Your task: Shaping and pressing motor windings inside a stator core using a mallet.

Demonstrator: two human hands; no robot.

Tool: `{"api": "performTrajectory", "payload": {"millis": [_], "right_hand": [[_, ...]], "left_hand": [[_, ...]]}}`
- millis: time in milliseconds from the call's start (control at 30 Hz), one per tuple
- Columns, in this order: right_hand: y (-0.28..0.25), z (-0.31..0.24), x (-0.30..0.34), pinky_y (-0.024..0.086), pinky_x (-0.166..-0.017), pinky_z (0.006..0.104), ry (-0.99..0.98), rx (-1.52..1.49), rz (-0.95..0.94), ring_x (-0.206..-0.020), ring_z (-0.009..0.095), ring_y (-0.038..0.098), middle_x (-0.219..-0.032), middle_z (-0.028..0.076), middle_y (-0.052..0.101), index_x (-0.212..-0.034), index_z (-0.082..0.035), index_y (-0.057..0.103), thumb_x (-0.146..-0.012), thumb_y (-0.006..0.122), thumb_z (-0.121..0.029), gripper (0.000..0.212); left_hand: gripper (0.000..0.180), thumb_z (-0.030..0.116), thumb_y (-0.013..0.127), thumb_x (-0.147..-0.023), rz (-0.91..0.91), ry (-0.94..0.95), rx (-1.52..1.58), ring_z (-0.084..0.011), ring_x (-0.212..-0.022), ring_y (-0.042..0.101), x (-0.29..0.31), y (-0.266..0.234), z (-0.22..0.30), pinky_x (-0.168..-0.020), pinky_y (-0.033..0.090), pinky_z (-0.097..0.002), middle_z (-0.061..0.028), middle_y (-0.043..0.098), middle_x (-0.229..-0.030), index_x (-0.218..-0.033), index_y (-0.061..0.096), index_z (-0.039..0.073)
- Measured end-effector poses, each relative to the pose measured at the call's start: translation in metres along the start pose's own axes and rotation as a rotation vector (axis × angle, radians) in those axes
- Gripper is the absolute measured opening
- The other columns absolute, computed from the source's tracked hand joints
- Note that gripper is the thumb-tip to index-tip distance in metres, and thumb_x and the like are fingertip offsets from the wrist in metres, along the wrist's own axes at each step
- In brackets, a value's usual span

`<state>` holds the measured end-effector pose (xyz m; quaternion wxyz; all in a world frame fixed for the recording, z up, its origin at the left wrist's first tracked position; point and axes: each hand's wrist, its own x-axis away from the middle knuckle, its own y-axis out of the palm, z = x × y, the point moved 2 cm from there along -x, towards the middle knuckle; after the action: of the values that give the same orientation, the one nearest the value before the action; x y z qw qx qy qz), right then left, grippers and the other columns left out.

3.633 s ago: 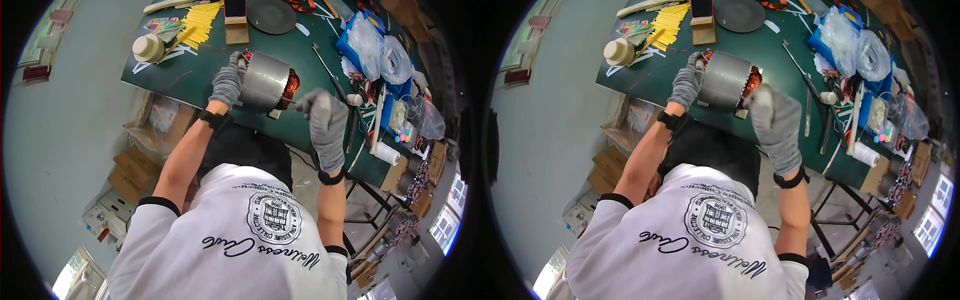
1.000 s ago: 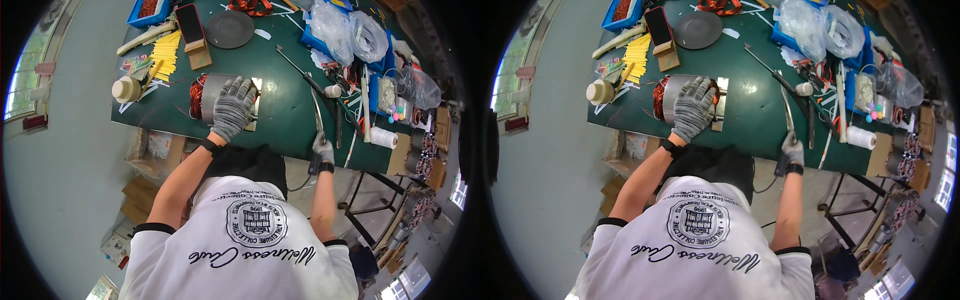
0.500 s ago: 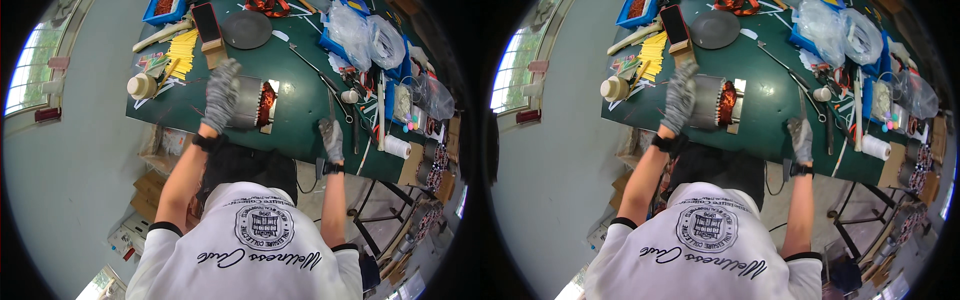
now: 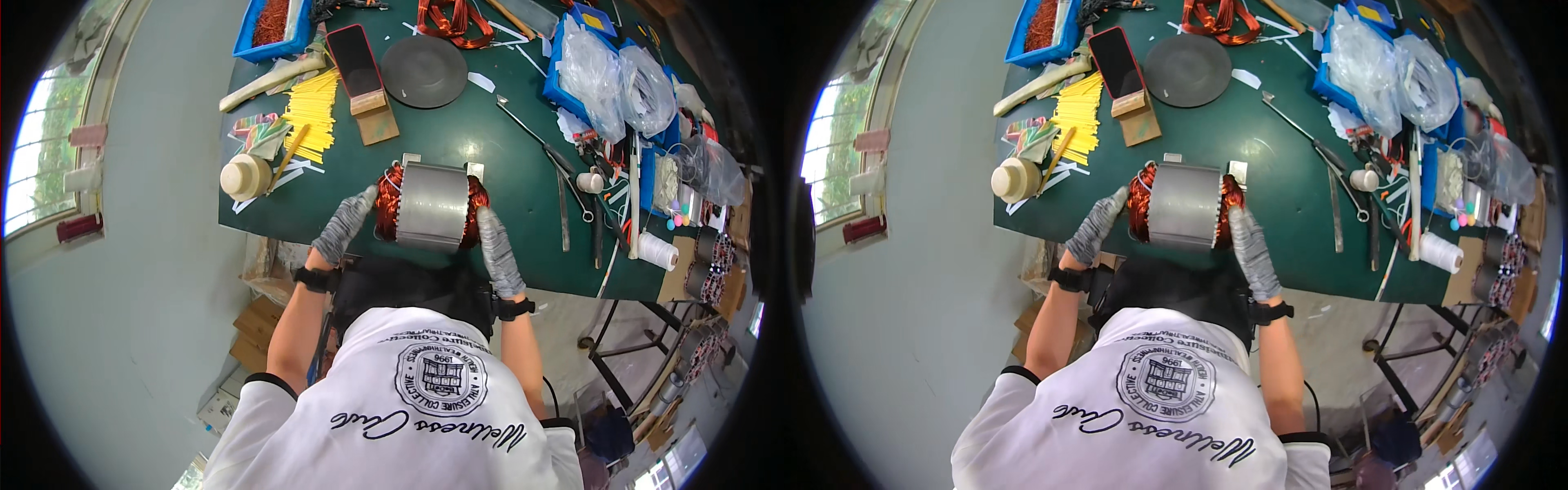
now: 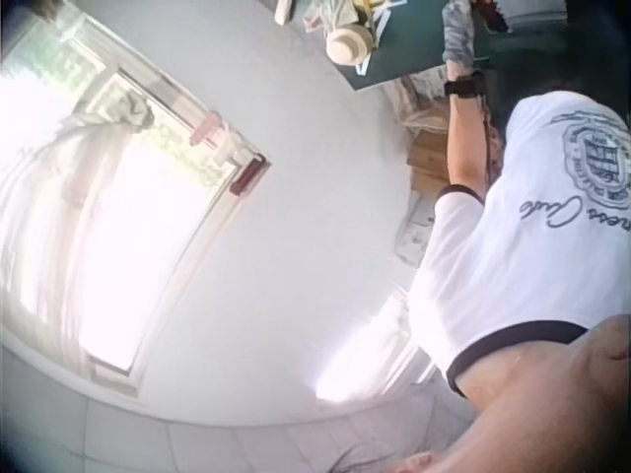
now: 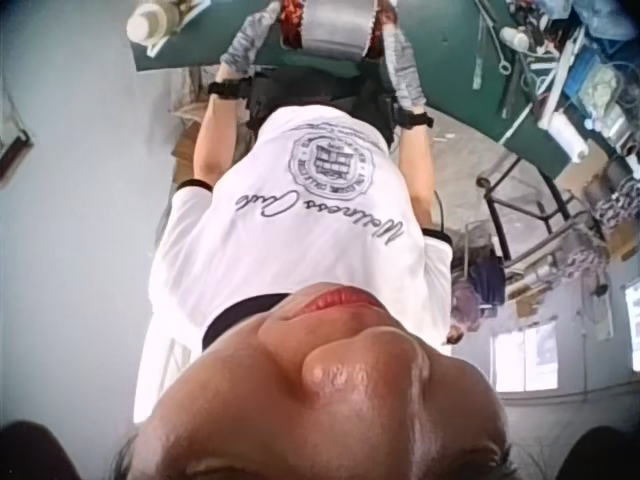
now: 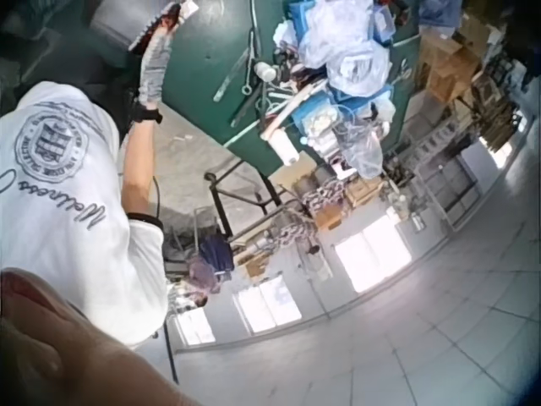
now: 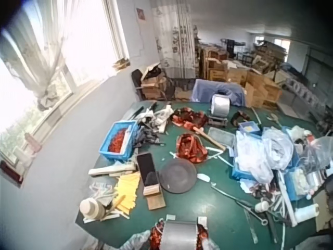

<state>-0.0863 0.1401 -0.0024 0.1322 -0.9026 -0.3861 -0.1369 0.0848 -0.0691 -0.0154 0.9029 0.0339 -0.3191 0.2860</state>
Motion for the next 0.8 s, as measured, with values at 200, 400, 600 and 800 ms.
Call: {"api": "performTrajectory", "payload": {"millis": [200, 400, 600, 800], "right_hand": [[0.018, -0.005, -0.005, 0.041, -0.070, 0.0267, 0.027, 0.024, 0.073, -0.075, 0.011, 0.047, -0.082, 0.001, 0.054, -0.101, -0.002, 0.057, -0.092, 0.044, -0.038, 0.039], [0.023, 0.000, -0.005, 0.040, -0.065, 0.0262, 0.021, -0.066, 0.127, -0.069, 0.009, 0.044, -0.075, -0.001, 0.052, -0.093, -0.002, 0.056, -0.092, 0.045, -0.037, 0.036], [0.025, 0.014, -0.008, 0.039, -0.059, 0.0259, -0.055, -0.064, 0.290, -0.063, 0.009, 0.044, -0.068, -0.001, 0.050, -0.086, -0.003, 0.057, -0.092, 0.046, -0.035, 0.034], [0.043, -0.025, -0.001, 0.039, -0.051, 0.0325, 0.035, 0.286, 0.054, -0.051, 0.017, 0.050, -0.058, 0.006, 0.053, -0.075, -0.002, 0.057, -0.087, 0.049, -0.044, 0.044]], "left_hand": [[0.037, 0.029, 0.045, -0.093, -0.116, 0.009, 0.264, -0.0112, -0.098, 0.051, 0.009, -0.001, 0.011, -0.092, 0.036, -0.0252, -0.0036, 0.060, -0.101, -0.114, 0.056, 0.001], [0.047, 0.041, 0.048, -0.090, -0.405, -0.098, 0.272, -0.0082, -0.097, 0.051, 0.008, 0.002, 0.032, -0.089, 0.039, -0.0254, -0.0019, 0.059, -0.106, -0.116, 0.053, 0.002], [0.047, 0.043, 0.047, -0.090, -0.379, -0.083, 0.314, -0.0052, -0.086, 0.049, 0.010, 0.014, 0.033, -0.078, 0.039, -0.0223, 0.0021, 0.057, -0.097, -0.114, 0.054, 0.003], [0.044, 0.042, 0.049, -0.088, -0.249, -0.001, 0.264, -0.0049, -0.079, 0.051, 0.024, -0.018, 0.004, -0.070, 0.041, -0.0206, 0.0029, 0.058, -0.086, -0.110, 0.056, 0.004]]}}
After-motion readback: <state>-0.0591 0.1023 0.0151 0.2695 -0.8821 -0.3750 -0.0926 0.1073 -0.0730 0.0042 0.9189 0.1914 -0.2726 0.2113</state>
